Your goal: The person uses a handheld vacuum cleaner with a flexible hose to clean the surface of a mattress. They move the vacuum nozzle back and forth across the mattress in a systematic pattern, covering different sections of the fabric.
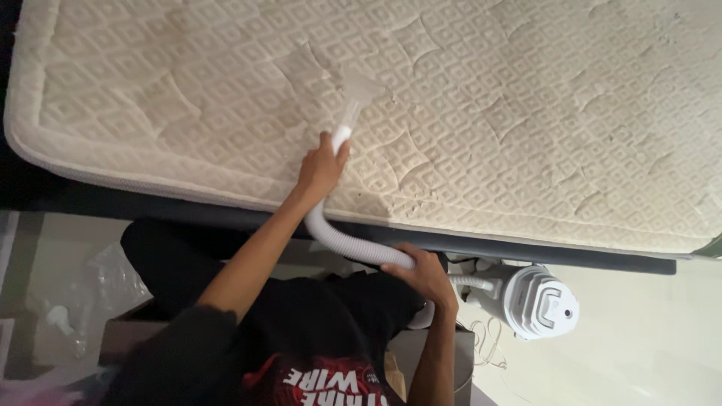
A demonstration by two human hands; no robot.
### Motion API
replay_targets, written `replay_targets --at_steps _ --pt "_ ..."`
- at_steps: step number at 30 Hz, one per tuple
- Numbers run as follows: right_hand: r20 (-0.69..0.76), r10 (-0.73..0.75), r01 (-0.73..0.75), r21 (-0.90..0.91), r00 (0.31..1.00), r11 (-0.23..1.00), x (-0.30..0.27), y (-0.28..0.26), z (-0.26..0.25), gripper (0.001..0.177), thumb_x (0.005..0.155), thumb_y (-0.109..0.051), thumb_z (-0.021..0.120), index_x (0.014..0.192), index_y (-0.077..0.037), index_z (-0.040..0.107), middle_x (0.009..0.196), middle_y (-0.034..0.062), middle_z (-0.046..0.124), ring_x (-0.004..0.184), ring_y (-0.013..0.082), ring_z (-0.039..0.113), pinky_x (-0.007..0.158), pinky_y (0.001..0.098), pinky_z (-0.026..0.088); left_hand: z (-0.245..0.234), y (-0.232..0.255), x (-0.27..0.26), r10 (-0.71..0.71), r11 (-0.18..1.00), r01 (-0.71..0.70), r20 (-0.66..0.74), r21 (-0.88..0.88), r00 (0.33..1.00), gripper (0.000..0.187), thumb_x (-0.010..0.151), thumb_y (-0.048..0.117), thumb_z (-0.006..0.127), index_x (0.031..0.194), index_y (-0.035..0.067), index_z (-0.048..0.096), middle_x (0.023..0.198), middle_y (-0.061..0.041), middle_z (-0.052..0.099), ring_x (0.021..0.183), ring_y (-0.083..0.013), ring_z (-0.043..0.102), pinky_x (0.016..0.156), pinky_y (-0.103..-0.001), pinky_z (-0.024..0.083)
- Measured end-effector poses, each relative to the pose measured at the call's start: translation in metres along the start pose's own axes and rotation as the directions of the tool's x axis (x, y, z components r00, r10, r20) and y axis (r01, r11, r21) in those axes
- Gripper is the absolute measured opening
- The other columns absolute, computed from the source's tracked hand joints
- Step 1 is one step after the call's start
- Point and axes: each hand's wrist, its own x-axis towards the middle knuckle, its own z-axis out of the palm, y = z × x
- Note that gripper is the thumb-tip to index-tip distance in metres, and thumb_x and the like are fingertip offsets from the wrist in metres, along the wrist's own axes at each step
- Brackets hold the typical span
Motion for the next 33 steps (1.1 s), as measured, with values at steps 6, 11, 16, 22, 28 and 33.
replay_targets --at_steps 6,11,16,22,28,33 --pt "0.201 -0.03 0.034 -0.013 0.979 0.999 0.007 -0.004 0.005 0.063 0.065 -0.042 0.09 0.117 -0.011 0.074 0.101 0.0128 0.08 0.095 0.0255 0.077 0.087 0.0367 0.057 -0.046 -0.006 -0.084 -0.209 0.975 0.217 0.138 -0.046 0.968 0.051 0.104 0.045 0.05 0.127 0.0 0.047 0.085 -0.029 0.071 0.08 -0.0488 0.07 0.07 -0.056 0.055" --pt "0.186 -0.068 0.071 -0.013 0.98 0.997 0.019 -0.003 0.015 0.06 0.068 -0.044 0.089 0.115 -0.009 0.074 0.104 0.0134 0.079 0.098 0.0257 0.077 0.088 0.0369 0.056 -0.042 -0.026 -0.067 -0.167 0.983 0.171 0.07 -0.064 0.984 0.054 0.105 0.045 0.05 0.129 -0.004 0.045 0.085 -0.03 0.07 0.077 -0.0499 0.071 0.067 -0.058 0.055" --pt "0.027 -0.004 0.006 -0.074 1.0 0.997 0.019 -0.01 0.014 0.055 0.082 -0.048 0.08 0.114 -0.004 0.074 0.094 0.0184 0.078 0.088 0.0296 0.077 0.081 0.0399 0.057 0.004 -0.04 0.04 -0.07 0.996 0.063 -0.12 -0.06 0.99 0.056 0.105 0.048 0.051 0.131 -0.001 0.048 0.097 -0.034 0.069 0.091 -0.0542 0.067 0.078 -0.061 0.053" --pt "-0.158 0.029 -0.041 -0.068 0.987 0.997 0.019 -0.028 0.015 0.051 0.087 -0.045 0.076 0.118 -0.005 0.073 0.089 0.019 0.077 0.083 0.0309 0.078 0.073 0.0409 0.058 0.018 -0.027 0.097 -0.117 0.993 0.114 -0.135 -0.031 0.984 0.065 0.103 0.053 0.053 0.137 -0.001 0.043 0.103 -0.036 0.068 0.096 -0.0539 0.066 0.083 -0.059 0.053" --pt "-0.149 -0.063 0.065 0.01 0.987 0.998 0.02 -0.022 0.018 0.055 0.075 -0.04 0.087 0.116 -0.007 0.072 0.096 0.0152 0.08 0.089 0.0273 0.08 0.079 0.0385 0.061 -0.038 -0.027 0.013 -0.173 0.984 0.169 -0.065 -0.055 0.983 0.059 0.104 0.051 0.052 0.136 0.001 0.046 0.1 -0.036 0.068 0.095 -0.054 0.066 0.083 -0.059 0.053" --pt "0.05 -0.084 0.086 -0.027 0.995 0.996 0.026 -0.027 0.023 0.063 0.062 -0.039 0.094 0.112 -0.007 0.074 0.096 0.0153 0.08 0.092 0.0276 0.079 0.082 0.0386 0.059 -0.087 -0.034 -0.065 -0.291 0.954 0.291 0.011 -0.072 0.957 0.057 0.103 0.048 0.05 0.132 -0.001 0.044 0.093 -0.035 0.07 0.088 -0.0546 0.068 0.078 -0.059 0.053"
